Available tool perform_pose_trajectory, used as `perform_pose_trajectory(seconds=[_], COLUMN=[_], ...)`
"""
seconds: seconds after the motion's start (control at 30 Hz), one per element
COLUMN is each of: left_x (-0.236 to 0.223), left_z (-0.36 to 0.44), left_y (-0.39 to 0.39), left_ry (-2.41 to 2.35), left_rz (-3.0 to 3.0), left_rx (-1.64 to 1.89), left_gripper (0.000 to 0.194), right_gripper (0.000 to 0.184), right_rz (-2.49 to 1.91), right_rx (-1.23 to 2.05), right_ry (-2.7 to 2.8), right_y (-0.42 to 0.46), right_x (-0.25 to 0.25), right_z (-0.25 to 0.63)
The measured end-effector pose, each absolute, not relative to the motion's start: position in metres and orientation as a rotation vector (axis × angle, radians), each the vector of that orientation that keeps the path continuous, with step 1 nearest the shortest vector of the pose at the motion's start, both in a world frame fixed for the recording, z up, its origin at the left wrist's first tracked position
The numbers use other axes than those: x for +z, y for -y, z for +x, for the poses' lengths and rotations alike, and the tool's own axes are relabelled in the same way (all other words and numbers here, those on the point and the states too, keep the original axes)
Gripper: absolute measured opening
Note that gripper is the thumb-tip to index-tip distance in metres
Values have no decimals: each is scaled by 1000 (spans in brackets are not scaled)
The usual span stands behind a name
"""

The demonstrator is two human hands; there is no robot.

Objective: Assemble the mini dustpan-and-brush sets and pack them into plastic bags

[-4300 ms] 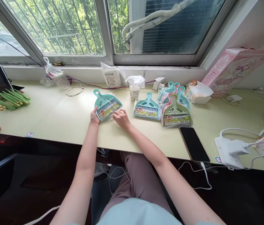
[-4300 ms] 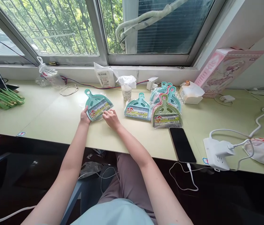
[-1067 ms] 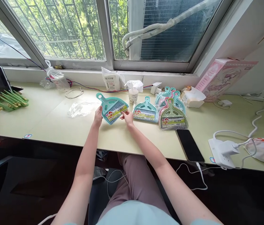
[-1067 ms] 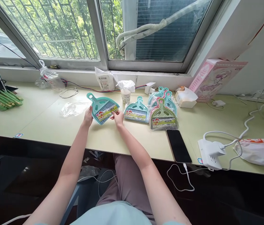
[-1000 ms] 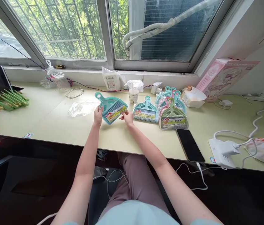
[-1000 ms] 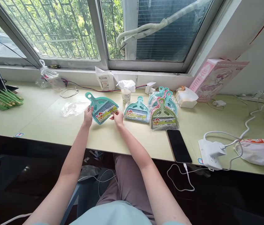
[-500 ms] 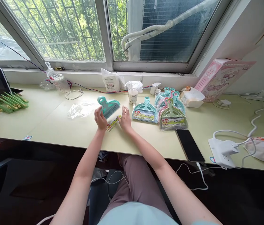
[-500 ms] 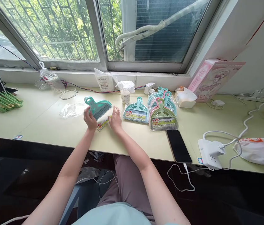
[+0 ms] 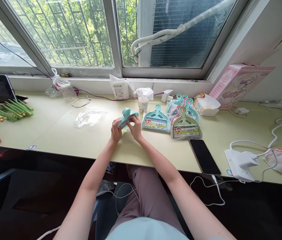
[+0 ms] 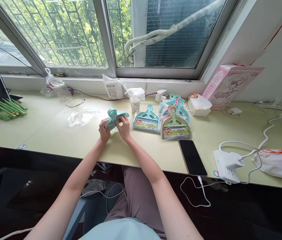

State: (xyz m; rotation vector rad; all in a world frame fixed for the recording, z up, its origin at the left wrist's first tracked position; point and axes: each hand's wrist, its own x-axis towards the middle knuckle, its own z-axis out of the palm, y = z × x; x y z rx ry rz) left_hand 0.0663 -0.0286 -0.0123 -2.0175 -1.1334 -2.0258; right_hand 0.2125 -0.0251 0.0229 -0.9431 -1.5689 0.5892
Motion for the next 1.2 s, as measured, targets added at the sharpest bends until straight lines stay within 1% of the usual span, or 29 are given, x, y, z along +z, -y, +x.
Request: perform_pose_trajectory(seconds=[0.17,0.33,0.47,0.63,0.8,0.97,1.07,1.2], left_x=[0,12,14,17,18,18,26,32], left_z=[78,84,83,79,76,66,39,-4], left_y=[39,41,39,37,36,31,26,22], left_ry=[1371,1479,1478,1539,1536,1567,1757,1968], left_rz=[-1817,-1777,-1810,-1790,-1779,-1782,-1501,-1431], left_rx=[-2148,-2201,-2240,-2287,-2274,-2246,-2308,-2300], left_gripper=[36,44,39,32,31,34,35,36], right_gripper=[23,23,24,18,16,15,15,28], right_rz=[-983,-1000,-1051,-1106,-1132,-1148,-1160,-1065], right_rx=[632,588,517,430,375,459,503,643], right_ry=[1525,1519,1520,1516,1535,1579,1534,1672], right_y=[24,25,27,31,33,42,58,82], right_x=[35,41,42,44,54,68,77,92], right_z=[220,223,220,212,211,209,212,238])
